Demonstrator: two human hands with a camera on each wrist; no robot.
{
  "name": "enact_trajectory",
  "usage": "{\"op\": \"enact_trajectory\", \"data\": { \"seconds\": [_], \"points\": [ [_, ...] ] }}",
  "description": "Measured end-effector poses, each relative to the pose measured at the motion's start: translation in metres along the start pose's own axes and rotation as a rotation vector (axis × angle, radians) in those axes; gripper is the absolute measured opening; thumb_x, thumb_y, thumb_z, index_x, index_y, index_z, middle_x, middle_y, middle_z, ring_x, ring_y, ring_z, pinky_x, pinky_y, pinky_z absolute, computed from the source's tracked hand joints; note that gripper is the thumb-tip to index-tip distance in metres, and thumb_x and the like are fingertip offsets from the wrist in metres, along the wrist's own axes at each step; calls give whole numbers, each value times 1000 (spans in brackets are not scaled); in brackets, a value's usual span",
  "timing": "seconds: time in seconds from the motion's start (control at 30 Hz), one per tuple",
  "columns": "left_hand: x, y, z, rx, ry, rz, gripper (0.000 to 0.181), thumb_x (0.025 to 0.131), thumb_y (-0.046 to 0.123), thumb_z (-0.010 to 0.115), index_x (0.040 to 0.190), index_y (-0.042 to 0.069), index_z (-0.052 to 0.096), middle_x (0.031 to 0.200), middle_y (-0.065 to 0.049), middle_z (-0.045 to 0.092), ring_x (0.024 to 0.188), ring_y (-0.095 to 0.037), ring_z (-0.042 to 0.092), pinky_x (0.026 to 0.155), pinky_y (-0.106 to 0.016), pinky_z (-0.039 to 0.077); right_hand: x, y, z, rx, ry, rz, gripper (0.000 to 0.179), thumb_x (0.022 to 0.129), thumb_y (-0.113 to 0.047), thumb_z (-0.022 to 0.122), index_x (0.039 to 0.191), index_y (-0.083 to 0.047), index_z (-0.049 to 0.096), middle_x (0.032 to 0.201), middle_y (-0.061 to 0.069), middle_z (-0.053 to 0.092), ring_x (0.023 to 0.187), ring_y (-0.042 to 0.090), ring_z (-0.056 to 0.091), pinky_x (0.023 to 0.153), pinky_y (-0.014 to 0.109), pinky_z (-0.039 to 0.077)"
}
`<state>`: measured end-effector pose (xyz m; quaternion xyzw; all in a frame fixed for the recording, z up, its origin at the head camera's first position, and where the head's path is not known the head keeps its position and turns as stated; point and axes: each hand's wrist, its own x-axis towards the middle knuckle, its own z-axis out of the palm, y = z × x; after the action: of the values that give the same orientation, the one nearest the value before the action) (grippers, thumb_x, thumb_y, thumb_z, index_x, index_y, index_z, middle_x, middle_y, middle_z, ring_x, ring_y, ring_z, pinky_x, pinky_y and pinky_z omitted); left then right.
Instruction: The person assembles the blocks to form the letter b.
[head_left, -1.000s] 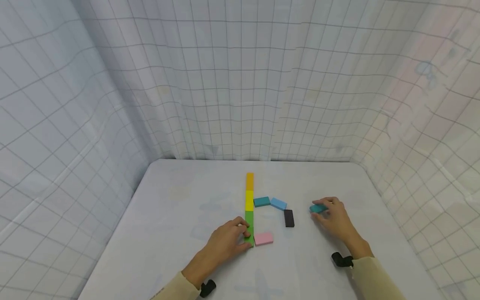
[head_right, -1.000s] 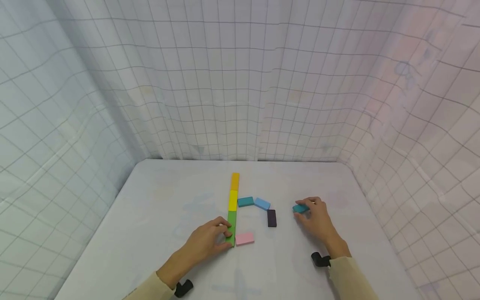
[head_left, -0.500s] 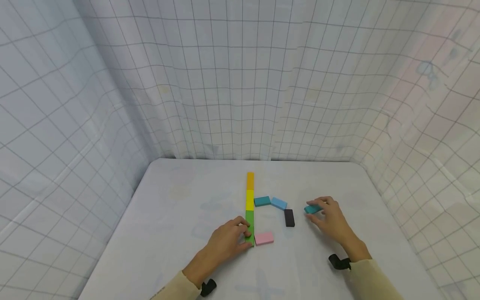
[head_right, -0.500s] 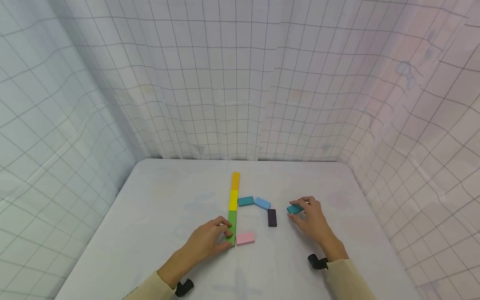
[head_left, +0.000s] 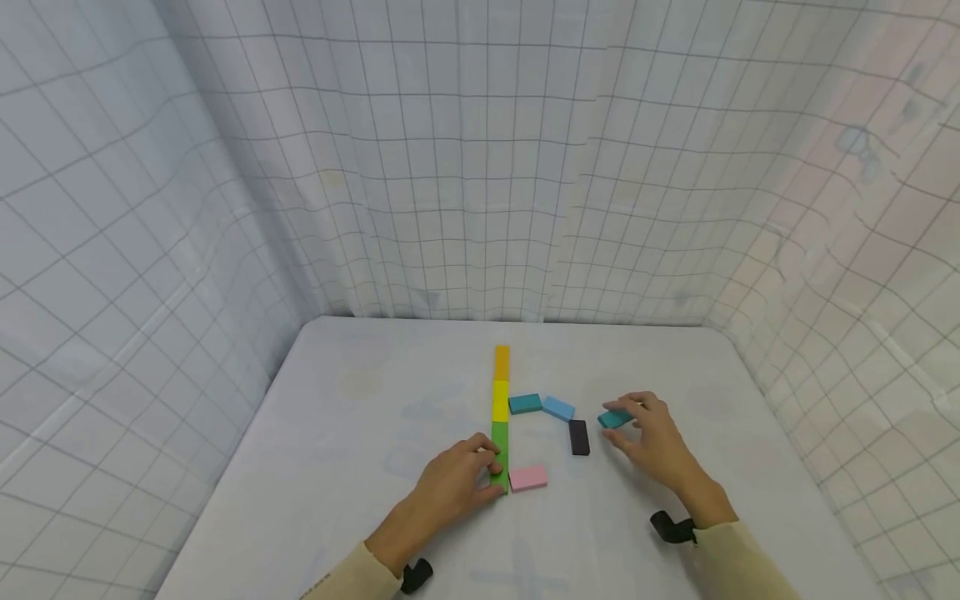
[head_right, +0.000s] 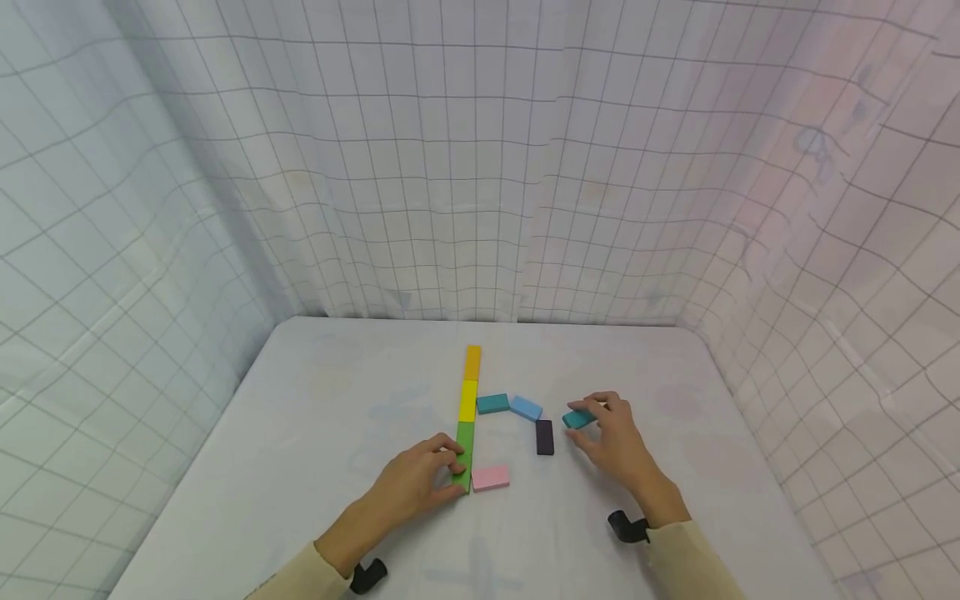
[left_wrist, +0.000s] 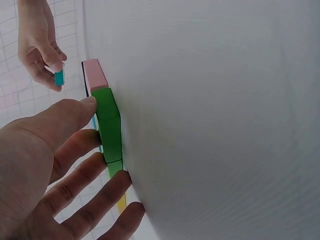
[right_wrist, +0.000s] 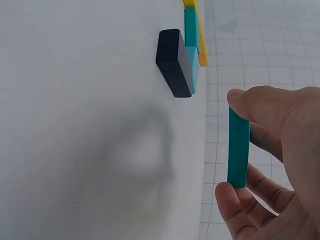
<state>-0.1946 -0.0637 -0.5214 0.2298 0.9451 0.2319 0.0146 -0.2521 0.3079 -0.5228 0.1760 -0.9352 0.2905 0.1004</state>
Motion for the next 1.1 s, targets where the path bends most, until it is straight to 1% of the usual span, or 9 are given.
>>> {"op": "enact_trajectory", "data": {
  "seconds": [0.17, 0.4, 0.57, 0.7, 0.93, 1.0, 1.1],
  "points": [
    [0, 0, 0, 5, 7, 0, 19, 95, 30, 101, 104, 19, 87, 132, 3, 78, 114, -19, 78, 98, -39, 70, -1, -7, 1, 3, 1, -18, 43, 99, -11, 95, 139, -7, 81, 144, 26, 67, 133, 47, 64, 98, 55, 68],
    [0, 1, 1, 7, -3, -17, 20, 97, 32, 99, 107, 19, 88, 133, 3, 78, 116, -19, 78, 101, -40, 70, -5, -17, 2, -22, -5, -40, 43, 97, -12, 97, 138, -10, 82, 143, 22, 69, 130, 42, 65, 96, 48, 68],
    [1, 1, -1, 4, -6, -18, 19, 97, 31, 99, 107, 18, 88, 133, 2, 78, 115, -20, 78, 102, -41, 70, -7, -26, 3, -21, -14, -45, 44, 98, -13, 97, 139, -11, 82, 142, 19, 69, 130, 38, 65, 97, 49, 68],
    [0, 2, -1, 4, -2, -14, 19, 98, 31, 99, 107, 18, 88, 134, 2, 78, 115, -20, 78, 101, -41, 70, -9, -31, 5, -4, -32, -45, 44, 98, -13, 96, 139, -11, 82, 143, 17, 69, 129, 36, 64, 98, 49, 68],
    [1, 0, -2, 11, 20, 11, 19, 97, 29, 99, 107, 18, 87, 135, 1, 78, 113, -21, 78, 98, -41, 70, -14, -39, 12, -6, -33, -75, 43, 97, -13, 98, 137, -12, 83, 139, 15, 69, 125, 32, 64, 95, 43, 68],
    [1, 0, -1, 13, 25, 14, 19, 97, 28, 99, 106, 18, 87, 134, 1, 78, 113, -22, 78, 98, -41, 71, -17, -42, 14, -3, -42, -78, 43, 97, -14, 98, 137, -12, 83, 139, 13, 69, 125, 31, 64, 95, 44, 67],
    [0, 0, -1, 13, 27, 15, 19, 96, 27, 100, 105, 17, 87, 134, 0, 78, 113, -22, 79, 98, -42, 71, -20, -45, 16, 7, -63, -65, 41, 97, -14, 98, 135, -14, 84, 138, 11, 68, 126, 31, 64, 98, 49, 67]
  ]
}}
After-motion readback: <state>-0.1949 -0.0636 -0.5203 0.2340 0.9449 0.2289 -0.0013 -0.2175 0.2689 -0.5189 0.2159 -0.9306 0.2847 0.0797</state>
